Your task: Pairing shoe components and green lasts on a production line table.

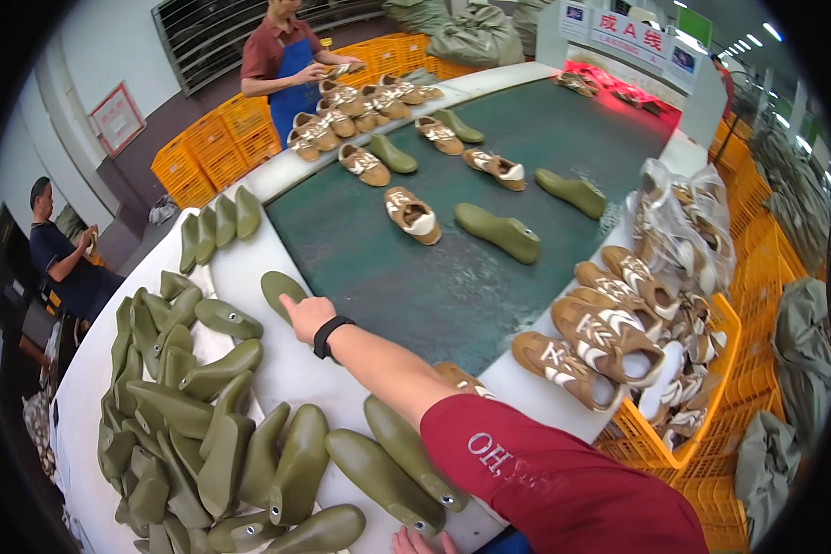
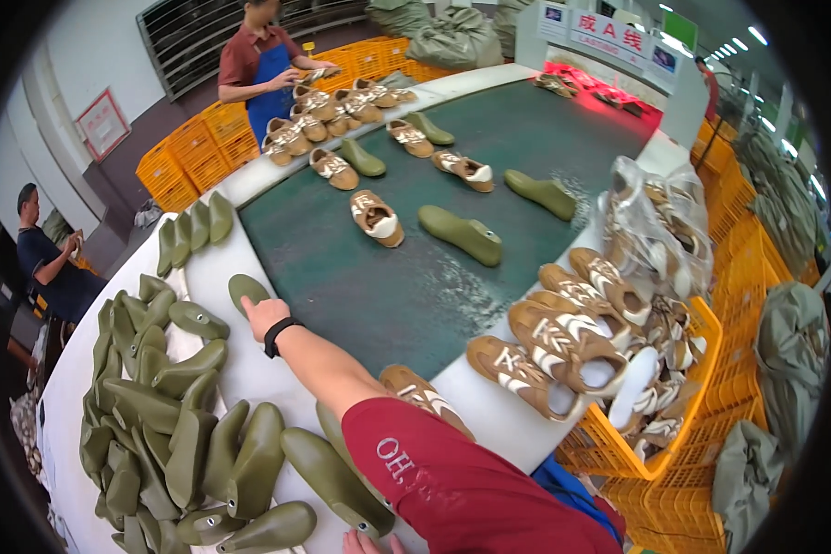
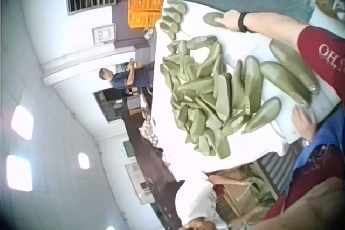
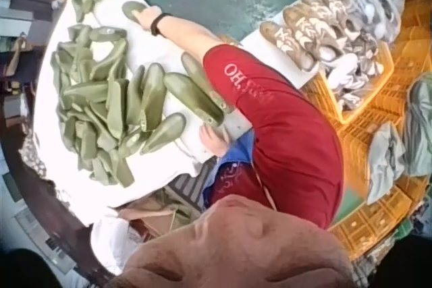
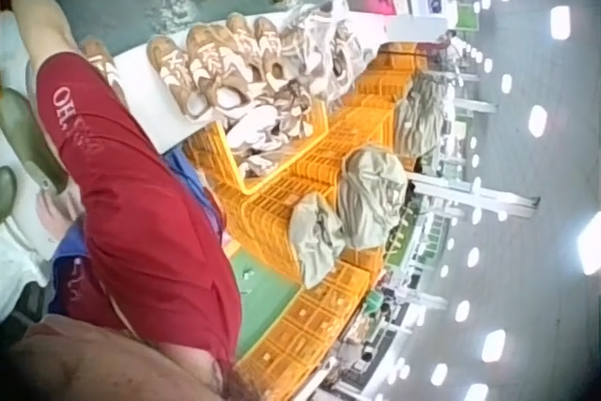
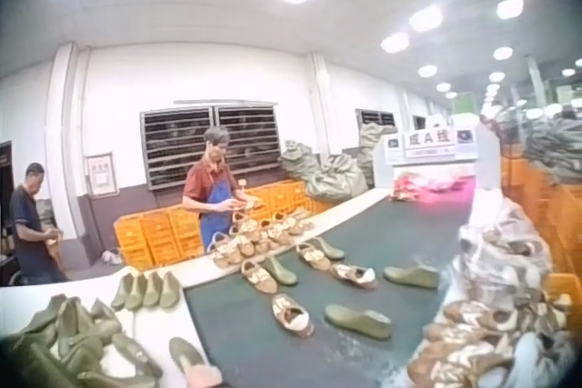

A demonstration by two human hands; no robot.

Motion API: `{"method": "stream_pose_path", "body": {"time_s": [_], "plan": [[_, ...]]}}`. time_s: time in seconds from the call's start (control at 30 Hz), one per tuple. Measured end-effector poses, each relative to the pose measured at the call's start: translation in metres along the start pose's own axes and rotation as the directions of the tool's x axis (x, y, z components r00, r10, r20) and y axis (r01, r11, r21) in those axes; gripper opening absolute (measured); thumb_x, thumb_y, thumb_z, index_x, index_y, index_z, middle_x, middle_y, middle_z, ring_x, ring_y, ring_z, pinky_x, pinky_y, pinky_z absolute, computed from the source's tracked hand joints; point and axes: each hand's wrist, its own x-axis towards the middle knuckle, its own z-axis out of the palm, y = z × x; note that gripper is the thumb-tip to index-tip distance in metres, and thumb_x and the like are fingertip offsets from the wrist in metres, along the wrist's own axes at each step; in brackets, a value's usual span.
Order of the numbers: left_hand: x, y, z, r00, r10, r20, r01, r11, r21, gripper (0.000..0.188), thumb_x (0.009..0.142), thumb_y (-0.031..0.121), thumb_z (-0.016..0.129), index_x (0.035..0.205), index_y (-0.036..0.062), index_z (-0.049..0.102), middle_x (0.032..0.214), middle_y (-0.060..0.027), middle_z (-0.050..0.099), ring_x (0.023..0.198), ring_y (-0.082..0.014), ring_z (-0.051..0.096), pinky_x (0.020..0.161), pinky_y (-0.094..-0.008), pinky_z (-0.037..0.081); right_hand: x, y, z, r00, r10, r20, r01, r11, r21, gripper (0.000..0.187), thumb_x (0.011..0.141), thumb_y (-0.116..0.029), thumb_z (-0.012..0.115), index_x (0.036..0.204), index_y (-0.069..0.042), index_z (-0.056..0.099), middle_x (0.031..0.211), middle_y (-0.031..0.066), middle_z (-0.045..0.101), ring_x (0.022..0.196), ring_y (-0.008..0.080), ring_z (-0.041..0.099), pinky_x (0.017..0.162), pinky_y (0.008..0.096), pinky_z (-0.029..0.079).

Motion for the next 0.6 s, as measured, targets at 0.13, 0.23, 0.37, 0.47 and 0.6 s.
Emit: {"method": "stream_pose_path", "body": {"time_s": [0.13,0.23,0.37,0.47,0.6], "plan": [[0.0,-0.001,-0.001,0.999,0.036,-0.038,-0.036,0.999,0.0,0.057,0.081,0.032,0.063,0.123,-0.0029,0.048,0.123,-0.0239,0.05,0.114,-0.043,0.045,0.098,-0.0513,0.035,-0.047,0.056,-0.023,0.997,0.058,0.057,-0.062,0.995,0.083,0.062,0.081,-0.011,0.047,0.14,-0.007,0.03,0.099,0.0207,0.065,0.092,0.0352,0.063,0.078,0.0437,0.05],[0.0,-0.007,0.005,0.995,0.071,-0.071,-0.073,0.997,-0.025,0.057,0.081,0.031,0.063,0.124,-0.0023,0.048,0.123,-0.0239,0.049,0.114,-0.0427,0.045,0.098,-0.0508,0.035,-0.098,0.114,-0.014,0.968,0.121,0.222,-0.14,0.988,0.07,0.07,0.078,-0.015,0.051,0.142,-0.008,0.023,0.102,0.0274,0.062,0.096,0.0386,0.061,0.082,0.0447,0.049],[0.001,-0.007,0.0,0.998,0.055,0.033,-0.055,0.998,0.004,0.06,0.073,0.022,0.068,0.121,-0.0036,0.044,0.127,-0.026,0.044,0.118,-0.0444,0.041,0.1,-0.0524,0.032,-0.131,0.137,-0.037,0.916,0.099,0.388,-0.215,0.939,0.267,0.107,0.062,-0.022,0.078,0.143,-0.002,0.01,0.087,0.0218,0.065,0.078,0.0329,0.065,0.069,0.0389,0.052],[0.004,-0.005,0.004,1.0,0.028,-0.001,-0.028,0.999,-0.03,0.047,0.076,0.026,0.064,0.112,-0.0009,0.052,0.12,-0.0209,0.051,0.117,-0.041,0.044,0.099,-0.0525,0.032,-0.146,0.145,-0.036,0.884,0.122,0.451,-0.285,0.906,0.314,0.1,0.066,-0.016,0.078,0.141,0.001,0.013,0.074,0.0146,0.064,0.061,0.0222,0.062,0.055,0.0332,0.05],[0.003,-0.005,0.006,1.0,0.015,-0.013,-0.015,1.0,-0.013,0.047,0.075,0.025,0.066,0.113,0.0012,0.052,0.121,-0.0198,0.051,0.117,-0.0392,0.044,0.1,-0.0519,0.031,-0.148,0.144,-0.037,0.884,0.125,0.451,-0.291,0.901,0.321,0.091,0.069,-0.012,0.077,0.137,0.0,0.019,0.076,0.0144,0.065,0.062,0.0209,0.063,0.055,0.0319,0.052]]}}
